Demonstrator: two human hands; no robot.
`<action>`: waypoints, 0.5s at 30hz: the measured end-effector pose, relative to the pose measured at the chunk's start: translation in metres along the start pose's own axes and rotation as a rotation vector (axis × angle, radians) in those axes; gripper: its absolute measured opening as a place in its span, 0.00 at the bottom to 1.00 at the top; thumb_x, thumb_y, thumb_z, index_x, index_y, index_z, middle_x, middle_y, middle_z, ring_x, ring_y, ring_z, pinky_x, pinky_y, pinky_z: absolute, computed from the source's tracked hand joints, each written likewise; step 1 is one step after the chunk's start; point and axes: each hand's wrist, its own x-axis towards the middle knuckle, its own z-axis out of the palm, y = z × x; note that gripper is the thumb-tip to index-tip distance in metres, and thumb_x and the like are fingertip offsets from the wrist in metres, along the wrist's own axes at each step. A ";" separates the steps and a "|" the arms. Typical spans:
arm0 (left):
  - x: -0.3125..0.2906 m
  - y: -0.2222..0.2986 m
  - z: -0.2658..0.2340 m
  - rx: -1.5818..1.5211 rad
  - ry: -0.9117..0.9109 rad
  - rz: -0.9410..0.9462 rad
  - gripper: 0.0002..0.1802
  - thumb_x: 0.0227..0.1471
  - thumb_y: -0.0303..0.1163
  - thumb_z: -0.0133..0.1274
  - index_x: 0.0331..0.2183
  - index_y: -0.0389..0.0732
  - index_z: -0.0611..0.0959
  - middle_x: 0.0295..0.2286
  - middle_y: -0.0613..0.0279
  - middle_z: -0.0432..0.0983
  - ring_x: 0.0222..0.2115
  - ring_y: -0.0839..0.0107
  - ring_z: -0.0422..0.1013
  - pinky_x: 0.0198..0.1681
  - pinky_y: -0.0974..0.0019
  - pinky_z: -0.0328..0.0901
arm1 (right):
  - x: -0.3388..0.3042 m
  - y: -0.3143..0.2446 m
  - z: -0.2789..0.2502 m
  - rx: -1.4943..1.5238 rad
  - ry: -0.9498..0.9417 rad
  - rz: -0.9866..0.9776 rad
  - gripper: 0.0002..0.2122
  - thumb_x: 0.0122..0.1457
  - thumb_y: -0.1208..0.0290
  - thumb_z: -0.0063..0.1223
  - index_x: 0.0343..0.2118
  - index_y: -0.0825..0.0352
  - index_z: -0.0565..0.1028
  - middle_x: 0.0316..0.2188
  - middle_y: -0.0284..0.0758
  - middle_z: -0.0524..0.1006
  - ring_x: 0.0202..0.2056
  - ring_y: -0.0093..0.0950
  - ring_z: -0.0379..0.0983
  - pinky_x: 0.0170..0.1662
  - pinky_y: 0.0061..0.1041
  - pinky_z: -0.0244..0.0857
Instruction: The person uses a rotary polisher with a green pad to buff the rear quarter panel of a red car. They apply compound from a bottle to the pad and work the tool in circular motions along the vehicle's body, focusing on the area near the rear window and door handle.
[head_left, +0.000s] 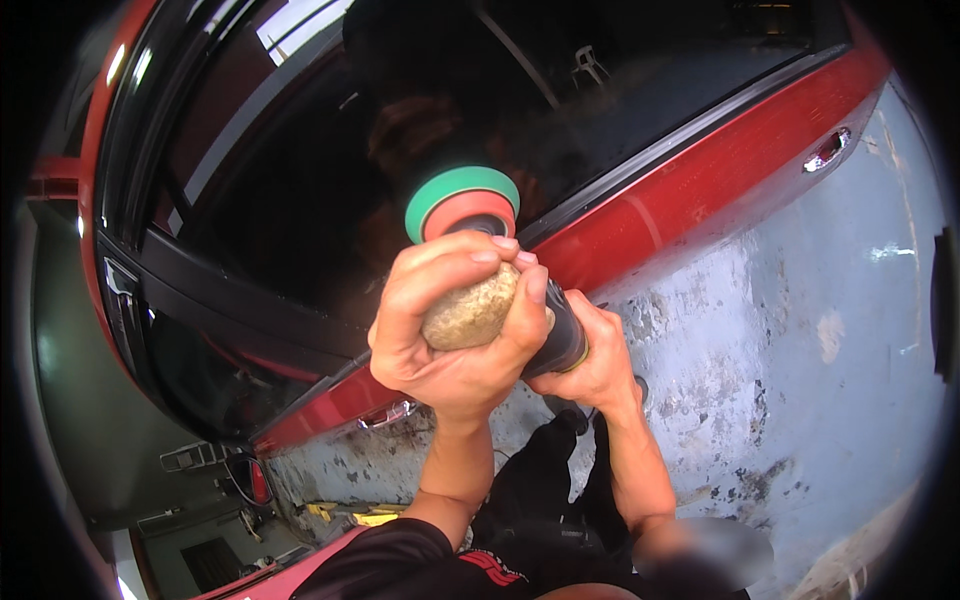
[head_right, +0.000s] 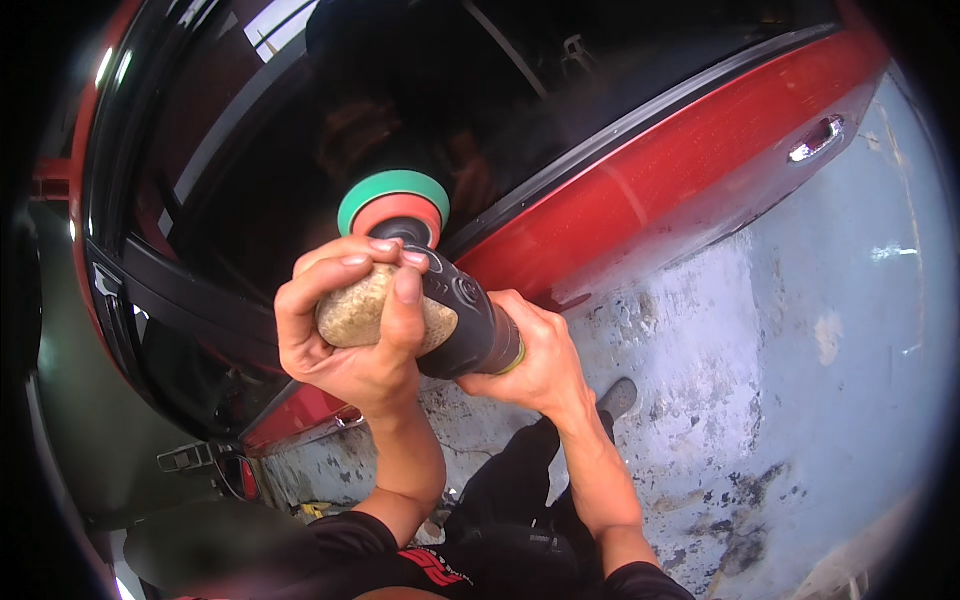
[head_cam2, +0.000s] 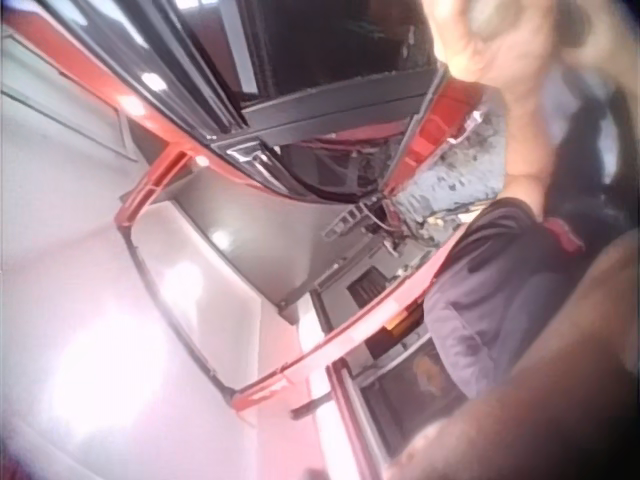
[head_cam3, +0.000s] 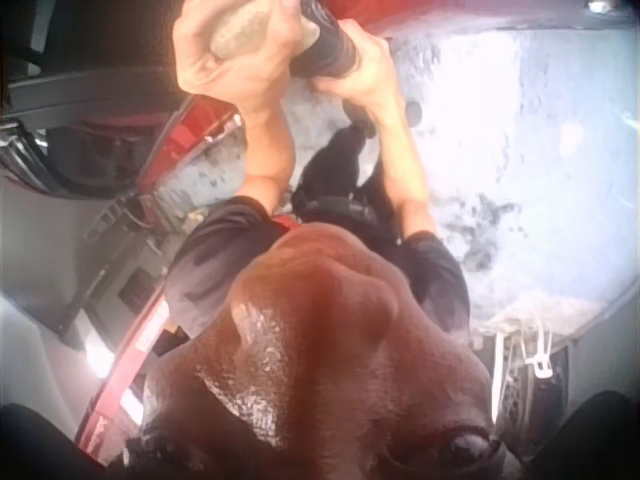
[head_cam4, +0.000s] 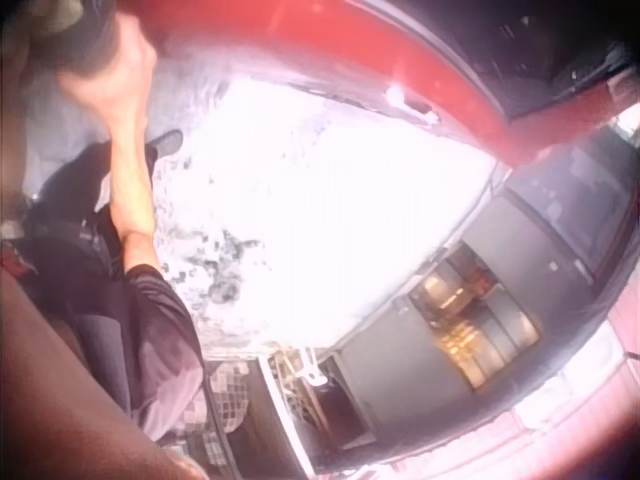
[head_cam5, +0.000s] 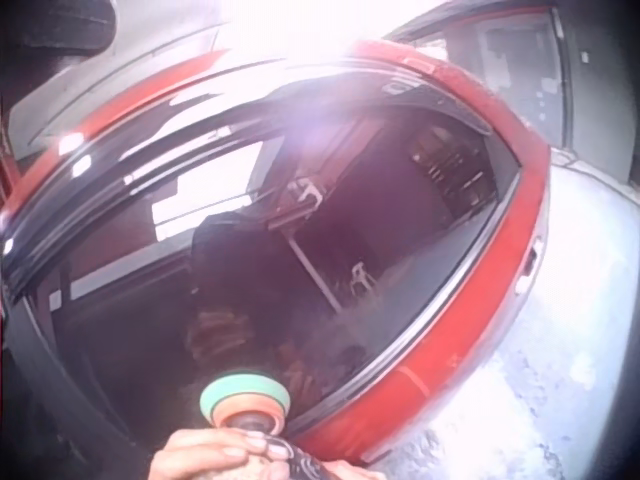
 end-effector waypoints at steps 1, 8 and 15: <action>0.001 0.001 0.001 0.005 -0.010 0.001 0.19 0.42 0.13 0.70 0.38 0.33 0.82 0.34 0.50 0.82 0.30 0.69 0.81 0.38 0.66 0.78 | 0.000 0.000 -0.002 0.007 -0.004 0.013 0.31 0.32 0.71 0.78 0.45 0.67 0.78 0.38 0.40 0.84 0.39 0.40 0.85 0.44 0.34 0.77; 0.009 -0.003 0.020 -0.004 -0.041 0.036 0.19 0.42 0.14 0.71 0.38 0.33 0.83 0.34 0.50 0.82 0.31 0.69 0.81 0.38 0.66 0.78 | 0.005 -0.001 -0.013 0.046 0.034 -0.005 0.30 0.34 0.71 0.78 0.45 0.67 0.78 0.37 0.41 0.84 0.39 0.39 0.85 0.44 0.34 0.77; 0.015 0.008 0.027 0.034 -0.120 -0.031 0.17 0.45 0.13 0.68 0.37 0.34 0.81 0.35 0.54 0.81 0.38 0.68 0.79 0.45 0.63 0.76 | 0.005 -0.004 -0.018 0.102 0.037 0.028 0.29 0.36 0.70 0.78 0.45 0.67 0.78 0.36 0.41 0.84 0.38 0.40 0.85 0.44 0.35 0.77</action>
